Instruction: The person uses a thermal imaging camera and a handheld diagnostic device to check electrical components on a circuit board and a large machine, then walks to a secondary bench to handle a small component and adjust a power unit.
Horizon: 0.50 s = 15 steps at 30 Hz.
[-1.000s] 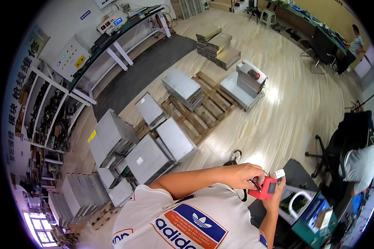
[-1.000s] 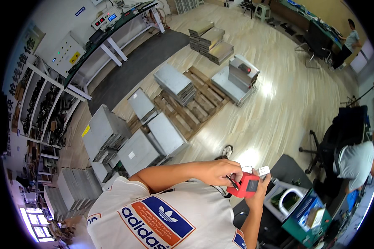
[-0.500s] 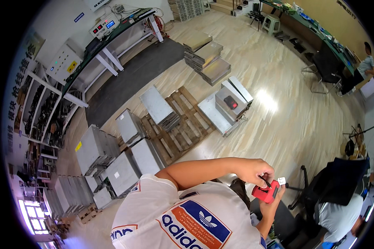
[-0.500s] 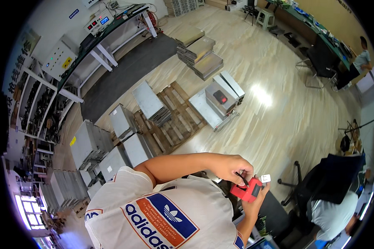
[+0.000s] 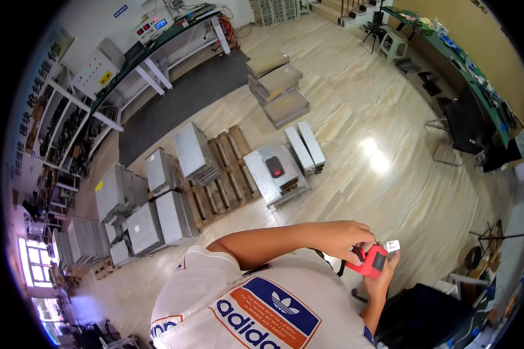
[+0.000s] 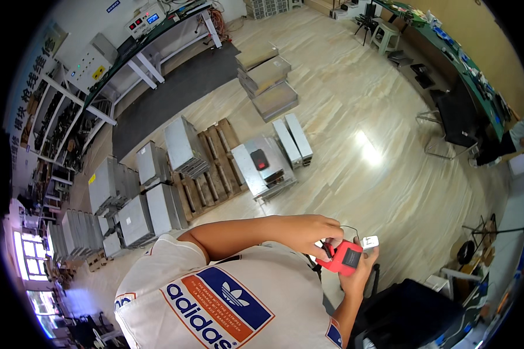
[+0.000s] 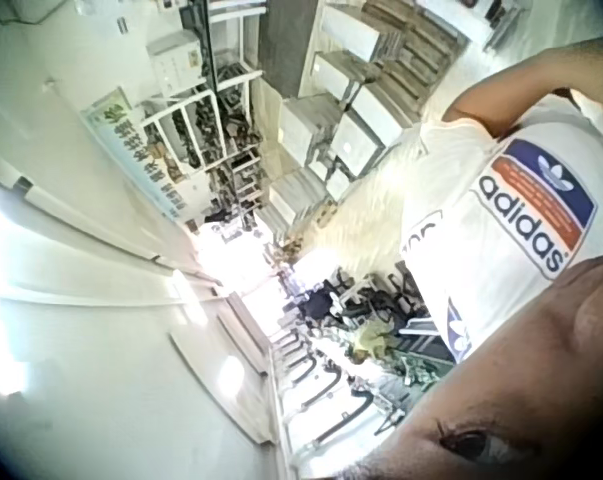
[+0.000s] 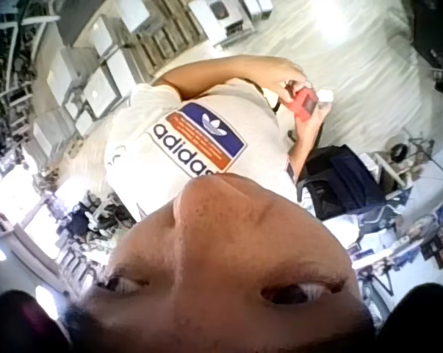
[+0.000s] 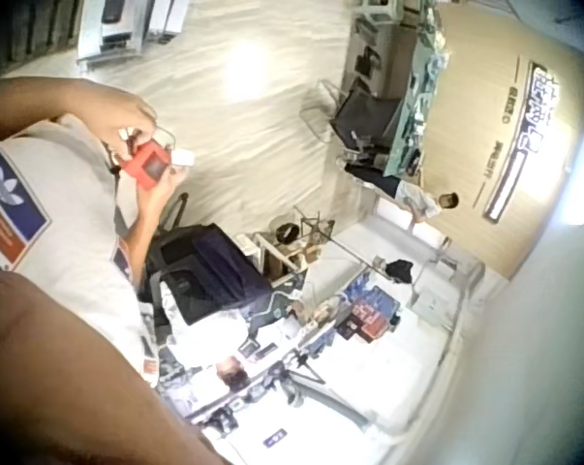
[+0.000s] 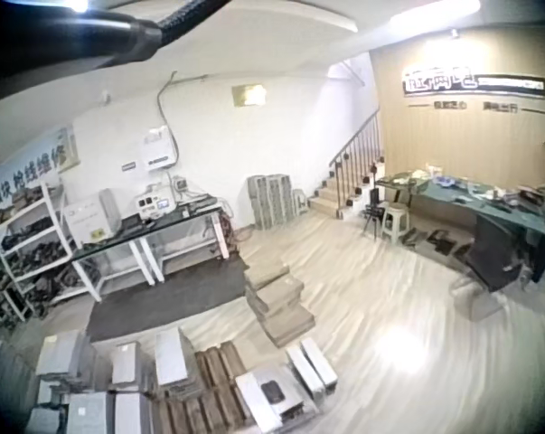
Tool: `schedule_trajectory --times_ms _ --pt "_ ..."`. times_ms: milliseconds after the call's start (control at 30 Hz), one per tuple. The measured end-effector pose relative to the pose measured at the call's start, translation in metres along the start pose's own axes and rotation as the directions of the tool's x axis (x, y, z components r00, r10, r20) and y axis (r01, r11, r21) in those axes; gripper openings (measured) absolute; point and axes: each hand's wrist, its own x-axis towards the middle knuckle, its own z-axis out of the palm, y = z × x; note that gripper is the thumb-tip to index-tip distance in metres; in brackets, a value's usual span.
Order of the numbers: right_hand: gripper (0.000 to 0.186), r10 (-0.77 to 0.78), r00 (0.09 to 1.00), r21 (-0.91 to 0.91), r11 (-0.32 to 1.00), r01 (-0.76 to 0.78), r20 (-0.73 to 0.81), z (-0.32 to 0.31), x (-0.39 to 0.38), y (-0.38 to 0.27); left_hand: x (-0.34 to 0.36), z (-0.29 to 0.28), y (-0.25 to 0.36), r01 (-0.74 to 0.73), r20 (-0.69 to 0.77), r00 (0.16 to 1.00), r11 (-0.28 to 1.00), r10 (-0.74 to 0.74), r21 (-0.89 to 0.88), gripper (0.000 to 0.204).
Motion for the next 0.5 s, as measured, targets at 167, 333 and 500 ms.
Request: schedule_trajectory --times_ms 167,333,500 --pt "0.064 0.054 0.997 0.033 0.998 -0.056 0.052 -0.018 0.095 0.071 0.085 -0.047 -0.042 -0.016 -0.123 0.992 1.000 0.019 0.023 0.030" --pt "0.062 -0.017 0.998 0.034 0.999 0.015 0.068 -0.030 0.207 0.129 0.165 -0.116 -0.084 0.006 -0.271 0.961 0.982 0.046 0.189 0.032" --pt "0.056 -0.083 0.991 0.018 0.997 0.081 0.109 -0.047 0.326 0.165 0.243 -0.192 -0.108 -0.031 -0.339 0.930 0.948 0.144 0.318 0.037"
